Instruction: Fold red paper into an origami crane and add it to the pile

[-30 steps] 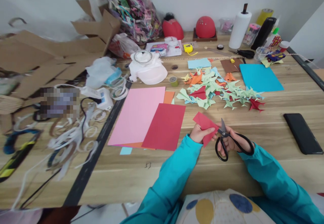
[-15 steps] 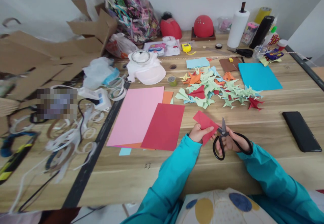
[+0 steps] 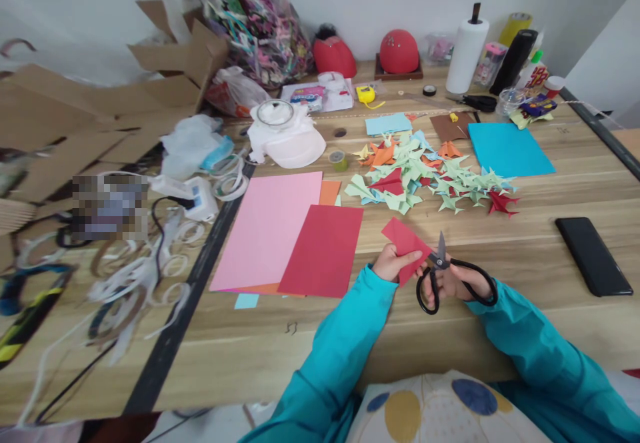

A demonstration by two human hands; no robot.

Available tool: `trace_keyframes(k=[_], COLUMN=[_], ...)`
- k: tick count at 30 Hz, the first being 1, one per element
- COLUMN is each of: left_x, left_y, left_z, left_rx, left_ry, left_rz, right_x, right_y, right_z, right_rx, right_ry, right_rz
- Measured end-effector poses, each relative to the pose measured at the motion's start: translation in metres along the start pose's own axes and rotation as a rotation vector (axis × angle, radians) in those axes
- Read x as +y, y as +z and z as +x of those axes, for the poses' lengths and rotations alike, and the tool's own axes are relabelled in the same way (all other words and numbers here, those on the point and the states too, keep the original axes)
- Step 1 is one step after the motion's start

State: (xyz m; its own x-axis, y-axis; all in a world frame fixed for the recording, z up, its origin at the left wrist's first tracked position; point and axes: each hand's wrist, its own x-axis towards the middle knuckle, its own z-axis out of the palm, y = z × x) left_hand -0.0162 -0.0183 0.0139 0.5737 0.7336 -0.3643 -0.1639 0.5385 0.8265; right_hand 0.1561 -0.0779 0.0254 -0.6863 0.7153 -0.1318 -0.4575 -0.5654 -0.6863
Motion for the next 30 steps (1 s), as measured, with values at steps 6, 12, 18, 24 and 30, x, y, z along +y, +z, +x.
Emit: trace_keyframes(k=[6,12,18,24,30], left_x=[0.0000,-0.0032,-0.0027,0.0003,0.0036], left_y=[-0.0004,-0.0022,-0.0035,-0.0035,-0.0013], left_z=[0.0006,0.0028,0.0008,-0.0010,-0.0027], left_rx=[0.001,0.026,0.012,0.039,0.062], left_ry=[-0.022,-0.040,-0.041,-0.057,-0.041], left_rz=[-0.020,-0.013,-0.038,-0.033,-0.054], right_x=[-0.0013,-0.0015,-0.0038,-0.0041,-0.0021], right_y=[-0.0012,-0.0001,0.0021,-0.0006,-0.0043], right_z=[0.0012,0.0025,0.0013,0.0029,0.0031], right_rx=[0.011,-0.010,-0.004,0.006,0.005], right_ry=[0.001,0.011,0.009,0.035,0.028], right_rz=[0.005,0.032,0.003,-0.017,-0.001])
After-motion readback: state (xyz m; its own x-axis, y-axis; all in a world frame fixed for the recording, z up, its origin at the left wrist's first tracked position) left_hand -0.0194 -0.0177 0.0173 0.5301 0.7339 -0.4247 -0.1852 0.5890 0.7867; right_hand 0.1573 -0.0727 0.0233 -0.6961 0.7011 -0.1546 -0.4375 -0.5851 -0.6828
